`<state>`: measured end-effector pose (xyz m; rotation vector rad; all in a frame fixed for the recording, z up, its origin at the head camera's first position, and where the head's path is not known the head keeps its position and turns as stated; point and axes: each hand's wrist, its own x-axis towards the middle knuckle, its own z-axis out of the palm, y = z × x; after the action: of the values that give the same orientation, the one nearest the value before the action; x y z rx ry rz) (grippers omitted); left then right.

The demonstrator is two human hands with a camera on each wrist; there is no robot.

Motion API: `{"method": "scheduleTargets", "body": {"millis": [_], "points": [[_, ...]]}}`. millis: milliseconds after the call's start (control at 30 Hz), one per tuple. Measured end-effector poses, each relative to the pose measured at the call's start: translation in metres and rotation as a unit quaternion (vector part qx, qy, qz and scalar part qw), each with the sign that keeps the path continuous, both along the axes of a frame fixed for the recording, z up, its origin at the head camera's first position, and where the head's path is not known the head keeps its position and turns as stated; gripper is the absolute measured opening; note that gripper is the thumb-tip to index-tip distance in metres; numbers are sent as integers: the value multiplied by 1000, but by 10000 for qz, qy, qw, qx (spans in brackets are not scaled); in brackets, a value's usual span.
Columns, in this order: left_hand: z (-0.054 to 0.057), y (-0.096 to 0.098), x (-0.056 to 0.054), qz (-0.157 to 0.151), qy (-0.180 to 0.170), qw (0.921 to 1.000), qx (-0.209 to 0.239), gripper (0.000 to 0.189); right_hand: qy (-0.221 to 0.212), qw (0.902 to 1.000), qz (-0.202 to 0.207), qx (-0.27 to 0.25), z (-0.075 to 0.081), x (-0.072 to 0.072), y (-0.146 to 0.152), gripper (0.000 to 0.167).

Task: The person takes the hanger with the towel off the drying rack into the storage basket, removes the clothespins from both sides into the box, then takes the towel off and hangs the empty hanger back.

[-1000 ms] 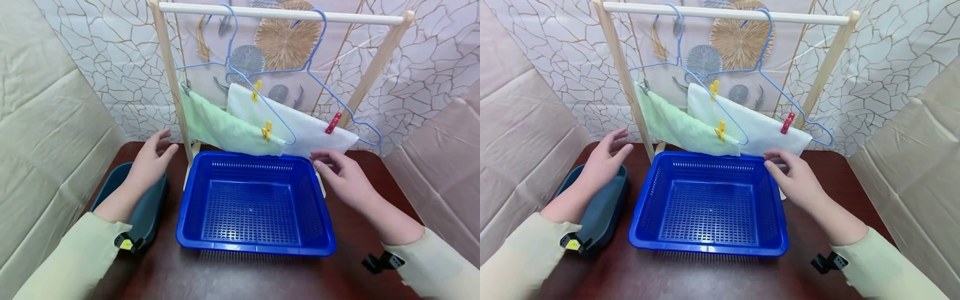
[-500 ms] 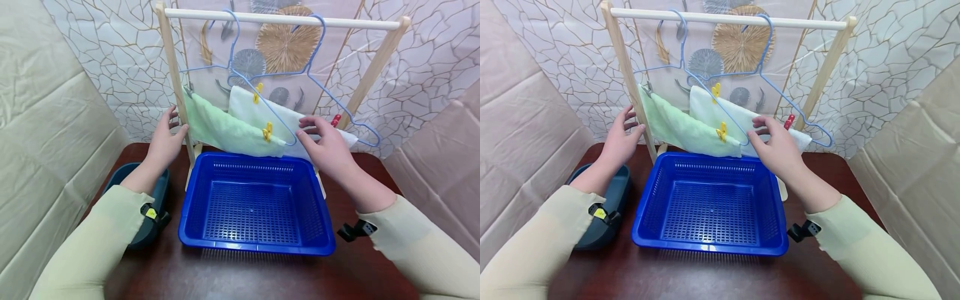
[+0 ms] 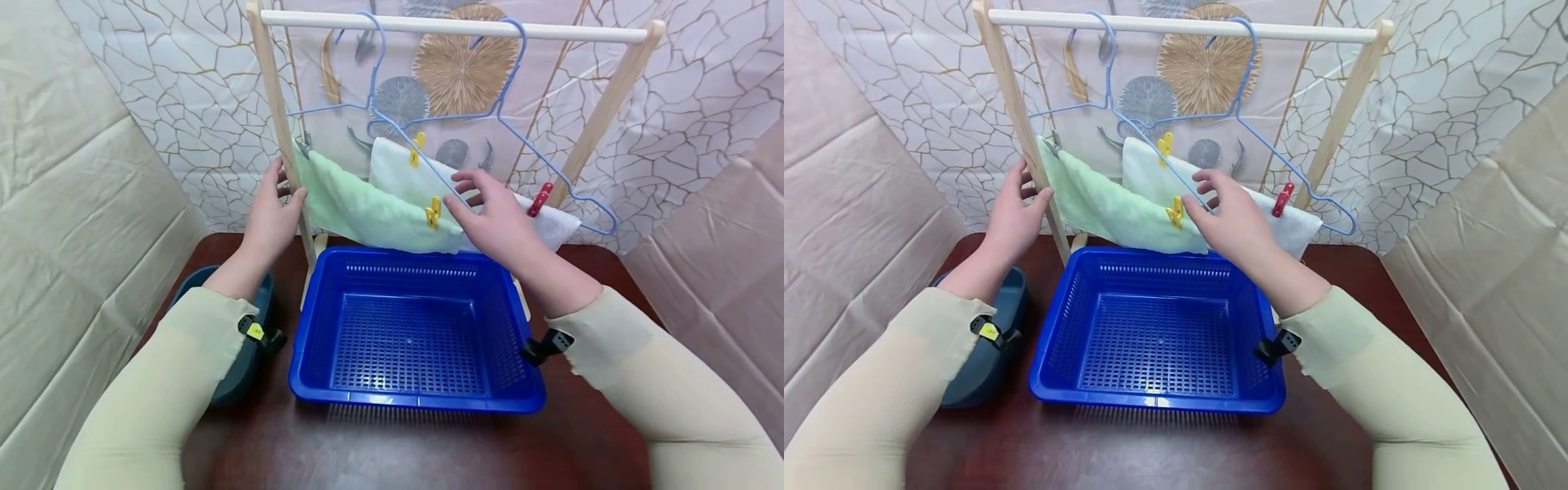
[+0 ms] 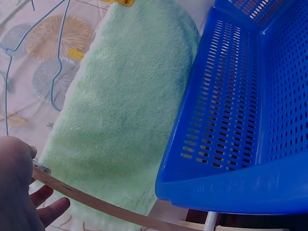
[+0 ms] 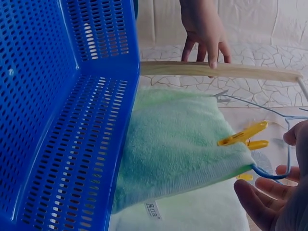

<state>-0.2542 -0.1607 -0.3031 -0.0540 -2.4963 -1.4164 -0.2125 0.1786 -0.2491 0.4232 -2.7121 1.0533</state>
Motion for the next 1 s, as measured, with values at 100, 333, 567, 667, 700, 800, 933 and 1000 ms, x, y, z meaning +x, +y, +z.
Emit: {"method": "scheduleTargets", "body": {"millis": [100,333,567,667,700,800,933,1000], "points": [[-1,-2,-2,24,2,10000,38,68,26,10000,-21,86,-1,-3,-5,47],[-7,-4,-6,88,104,9999,-52,66,311,9991,-127,251,-4,-7,-12,40],[-11,-5,-7,110,221,9995,-173,67,490,9982,-195,273,-8,-9,-16,35],[-11,-5,-7,97,216,9995,-204,67,481,9982,-132,336,-9,-9,-16,35],[-11,-4,-7,93,209,9995,-214,67,469,9983,-111,341,-9,-9,-16,35],[-10,-4,-8,94,234,9994,-241,67,464,9984,-85,319,-9,-11,-16,37],[-9,-4,-9,109,288,9992,-268,68,461,9988,-95,161,-8,-12,-16,38],[-9,-4,-9,131,294,9990,-304,68,451,9989,-115,34,-9,-12,-16,38]]}}
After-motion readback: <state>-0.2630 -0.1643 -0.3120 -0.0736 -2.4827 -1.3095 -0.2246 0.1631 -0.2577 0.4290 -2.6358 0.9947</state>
